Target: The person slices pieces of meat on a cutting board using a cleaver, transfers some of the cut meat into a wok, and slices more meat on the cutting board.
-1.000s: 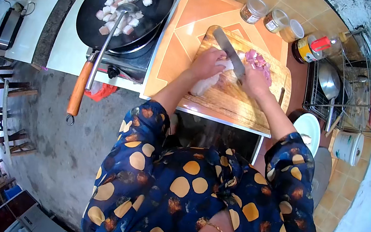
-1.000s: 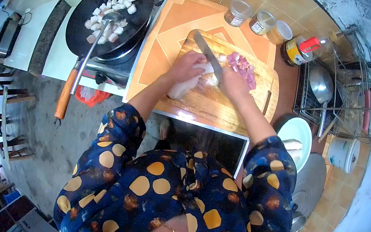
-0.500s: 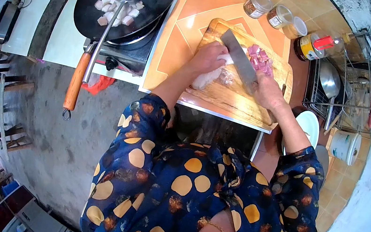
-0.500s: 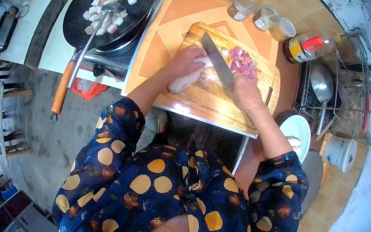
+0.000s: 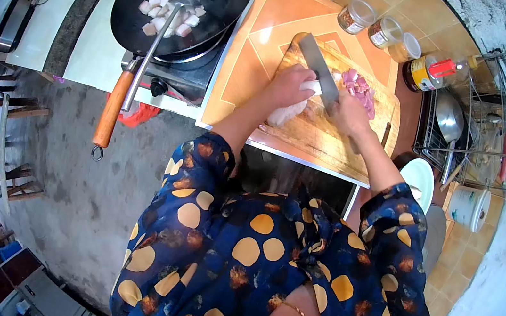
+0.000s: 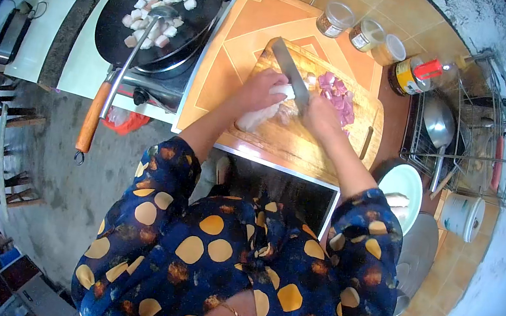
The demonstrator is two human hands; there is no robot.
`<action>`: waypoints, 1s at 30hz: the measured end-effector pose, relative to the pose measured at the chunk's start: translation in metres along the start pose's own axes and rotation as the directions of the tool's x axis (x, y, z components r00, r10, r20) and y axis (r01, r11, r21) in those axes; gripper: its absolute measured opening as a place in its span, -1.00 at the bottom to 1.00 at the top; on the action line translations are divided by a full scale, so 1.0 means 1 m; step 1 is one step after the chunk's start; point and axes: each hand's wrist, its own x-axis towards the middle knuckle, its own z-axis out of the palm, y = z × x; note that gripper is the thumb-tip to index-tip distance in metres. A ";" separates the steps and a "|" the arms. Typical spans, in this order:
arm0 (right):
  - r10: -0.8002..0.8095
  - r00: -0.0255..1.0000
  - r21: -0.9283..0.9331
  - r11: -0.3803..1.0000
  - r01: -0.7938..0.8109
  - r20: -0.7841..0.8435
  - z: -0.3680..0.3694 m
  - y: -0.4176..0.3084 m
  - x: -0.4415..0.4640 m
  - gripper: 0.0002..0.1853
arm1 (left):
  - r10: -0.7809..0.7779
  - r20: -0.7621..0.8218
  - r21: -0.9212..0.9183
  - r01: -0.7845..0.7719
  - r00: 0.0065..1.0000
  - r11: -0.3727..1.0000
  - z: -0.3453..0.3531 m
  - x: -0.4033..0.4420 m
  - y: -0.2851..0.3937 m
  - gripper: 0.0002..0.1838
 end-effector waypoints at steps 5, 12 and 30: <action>-0.075 0.991 -0.093 0.994 0.065 -0.109 -0.022 0.017 -0.022 -0.72 | -0.229 -0.003 -0.044 0.229 0.973 0.972 -0.004 -0.007 0.008 -0.66; -0.054 0.998 -0.042 0.998 0.056 0.044 -0.022 0.011 -0.034 -0.64 | -0.081 -0.041 -0.010 0.081 0.996 0.997 0.004 -0.005 -0.007 -0.68; 0.019 1.000 0.039 0.999 -0.018 -0.007 0.008 0.005 -0.020 -0.68 | -0.084 -0.072 -0.045 0.081 0.994 0.996 -0.002 -0.017 0.007 -0.68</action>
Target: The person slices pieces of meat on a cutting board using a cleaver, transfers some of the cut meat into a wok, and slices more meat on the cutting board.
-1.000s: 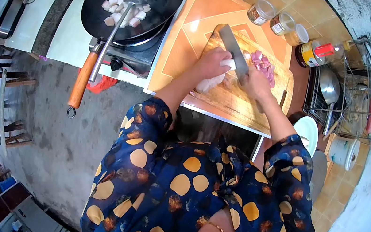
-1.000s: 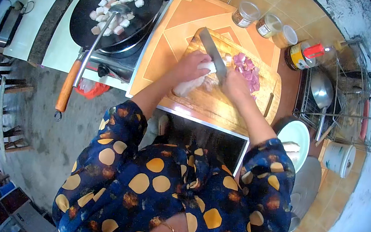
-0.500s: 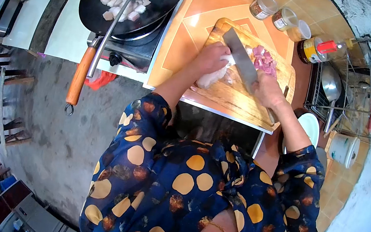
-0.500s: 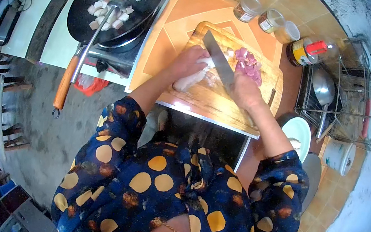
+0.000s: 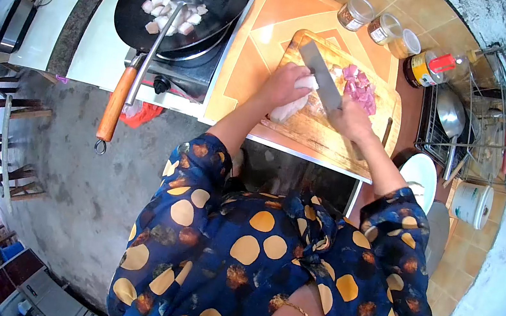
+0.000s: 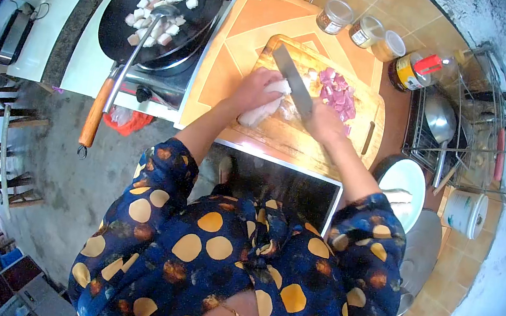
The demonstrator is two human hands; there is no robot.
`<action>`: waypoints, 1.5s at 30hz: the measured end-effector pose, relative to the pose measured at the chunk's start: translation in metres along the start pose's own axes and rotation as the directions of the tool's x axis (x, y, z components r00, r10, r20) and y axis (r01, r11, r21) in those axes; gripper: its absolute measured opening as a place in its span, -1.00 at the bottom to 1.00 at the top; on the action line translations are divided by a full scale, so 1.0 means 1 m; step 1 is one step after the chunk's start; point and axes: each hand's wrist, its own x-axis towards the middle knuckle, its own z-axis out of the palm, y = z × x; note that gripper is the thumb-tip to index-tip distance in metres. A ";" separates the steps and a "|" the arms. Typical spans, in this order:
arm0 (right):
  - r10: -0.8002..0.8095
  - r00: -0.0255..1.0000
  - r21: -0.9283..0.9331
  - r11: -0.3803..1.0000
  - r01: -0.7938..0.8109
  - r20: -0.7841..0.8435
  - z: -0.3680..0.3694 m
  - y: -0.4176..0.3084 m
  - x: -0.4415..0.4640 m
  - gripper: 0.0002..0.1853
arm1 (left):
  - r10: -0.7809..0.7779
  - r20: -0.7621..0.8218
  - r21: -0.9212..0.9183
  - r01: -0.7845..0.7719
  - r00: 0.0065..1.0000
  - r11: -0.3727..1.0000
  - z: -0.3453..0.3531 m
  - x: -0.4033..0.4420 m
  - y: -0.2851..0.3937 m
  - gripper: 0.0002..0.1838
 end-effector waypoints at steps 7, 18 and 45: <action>-0.086 0.996 -0.061 0.995 0.084 -0.024 -0.024 0.005 -0.015 -0.66 | -0.085 0.001 0.046 0.084 0.996 0.995 -0.001 -0.003 0.004 -0.68; -0.085 0.993 -0.130 0.987 0.095 0.076 -0.006 -0.012 0.012 -0.69 | -0.172 0.152 0.164 0.147 0.973 0.975 0.007 0.006 -0.011 -0.71; -0.106 0.984 -0.178 0.975 0.131 0.140 -0.031 -0.012 -0.018 -0.74 | 0.001 -0.032 0.012 0.000 0.999 1.000 0.000 -0.020 0.002 -0.66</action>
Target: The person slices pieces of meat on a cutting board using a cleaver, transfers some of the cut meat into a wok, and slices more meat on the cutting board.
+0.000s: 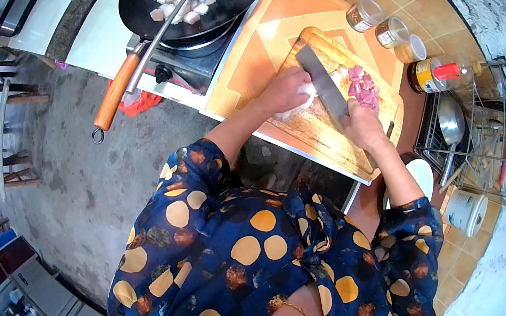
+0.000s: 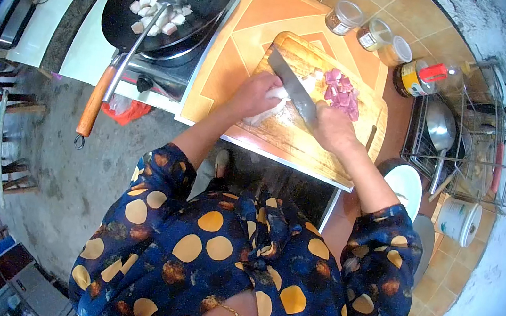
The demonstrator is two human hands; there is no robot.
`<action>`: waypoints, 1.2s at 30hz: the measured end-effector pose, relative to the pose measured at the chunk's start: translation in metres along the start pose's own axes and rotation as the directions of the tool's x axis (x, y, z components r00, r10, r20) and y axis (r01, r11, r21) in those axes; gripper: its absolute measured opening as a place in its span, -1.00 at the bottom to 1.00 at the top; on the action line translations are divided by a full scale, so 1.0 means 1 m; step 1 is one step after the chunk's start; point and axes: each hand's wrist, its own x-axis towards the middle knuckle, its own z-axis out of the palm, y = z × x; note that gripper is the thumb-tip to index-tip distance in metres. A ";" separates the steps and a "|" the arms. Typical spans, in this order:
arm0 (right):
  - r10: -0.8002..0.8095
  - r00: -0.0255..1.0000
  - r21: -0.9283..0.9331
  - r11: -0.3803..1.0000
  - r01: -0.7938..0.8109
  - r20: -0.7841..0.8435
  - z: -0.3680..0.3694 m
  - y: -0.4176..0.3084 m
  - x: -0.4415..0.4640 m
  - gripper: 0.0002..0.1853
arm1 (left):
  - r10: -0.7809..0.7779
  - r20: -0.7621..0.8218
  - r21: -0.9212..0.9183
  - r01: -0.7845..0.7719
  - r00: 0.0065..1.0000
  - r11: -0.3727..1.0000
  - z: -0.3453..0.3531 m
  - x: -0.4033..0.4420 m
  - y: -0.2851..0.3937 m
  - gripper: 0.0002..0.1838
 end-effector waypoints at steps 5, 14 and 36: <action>-0.024 0.998 0.038 0.999 0.026 -0.059 0.029 -0.005 0.045 -0.75 | 0.043 0.043 0.058 -0.045 0.998 0.997 -0.005 0.003 0.006 -0.67; 0.014 0.995 0.181 0.983 0.003 -0.094 0.037 0.016 0.019 -0.73 | 0.025 -0.046 -0.018 -0.026 0.999 1.000 -0.001 -0.017 -0.002 -0.52; -0.063 0.997 0.003 0.998 0.063 0.037 0.012 0.008 0.006 -0.74 | 0.055 0.059 0.028 -0.057 0.997 0.998 0.002 -0.018 0.011 -0.61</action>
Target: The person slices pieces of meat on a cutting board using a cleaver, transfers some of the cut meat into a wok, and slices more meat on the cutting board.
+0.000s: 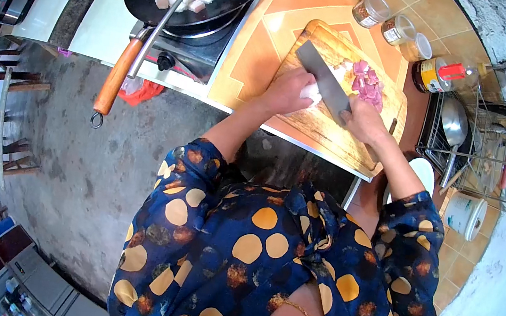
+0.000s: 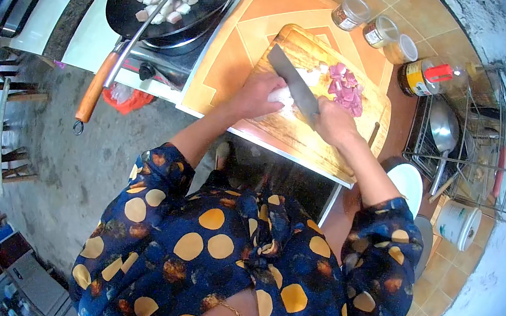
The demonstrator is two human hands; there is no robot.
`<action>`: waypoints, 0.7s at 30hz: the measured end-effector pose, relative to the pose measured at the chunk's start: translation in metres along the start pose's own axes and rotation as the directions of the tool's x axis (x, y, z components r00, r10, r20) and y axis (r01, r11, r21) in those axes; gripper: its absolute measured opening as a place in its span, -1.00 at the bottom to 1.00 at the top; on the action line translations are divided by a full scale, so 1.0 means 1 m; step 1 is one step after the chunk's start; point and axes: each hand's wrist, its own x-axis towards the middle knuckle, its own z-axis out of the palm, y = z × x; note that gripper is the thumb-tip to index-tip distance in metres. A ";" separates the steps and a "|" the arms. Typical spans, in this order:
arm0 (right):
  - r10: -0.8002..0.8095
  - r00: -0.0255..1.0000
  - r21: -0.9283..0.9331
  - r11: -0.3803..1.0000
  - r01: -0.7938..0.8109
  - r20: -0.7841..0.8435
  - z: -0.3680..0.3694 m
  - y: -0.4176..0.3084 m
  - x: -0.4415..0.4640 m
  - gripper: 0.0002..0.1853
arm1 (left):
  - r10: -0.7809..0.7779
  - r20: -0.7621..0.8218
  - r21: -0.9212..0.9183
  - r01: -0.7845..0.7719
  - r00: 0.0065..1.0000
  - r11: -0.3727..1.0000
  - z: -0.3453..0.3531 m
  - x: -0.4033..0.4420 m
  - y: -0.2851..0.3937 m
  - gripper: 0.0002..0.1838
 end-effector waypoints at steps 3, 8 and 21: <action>0.041 0.999 0.006 0.999 -0.041 -0.019 0.011 -0.015 0.021 -0.75 | 0.017 0.016 0.009 -0.017 1.000 1.000 -0.001 0.000 0.003 -0.61; 0.047 0.993 0.029 0.999 -0.044 -0.108 0.031 -0.007 0.029 -0.74 | 0.072 -0.053 0.052 -0.070 0.996 0.996 0.002 -0.004 0.003 -0.55; -0.040 0.996 -0.001 0.999 0.040 -0.074 -0.008 0.007 -0.031 -0.74 | -0.128 -0.063 0.029 0.130 0.990 0.991 -0.001 -0.016 0.013 -0.54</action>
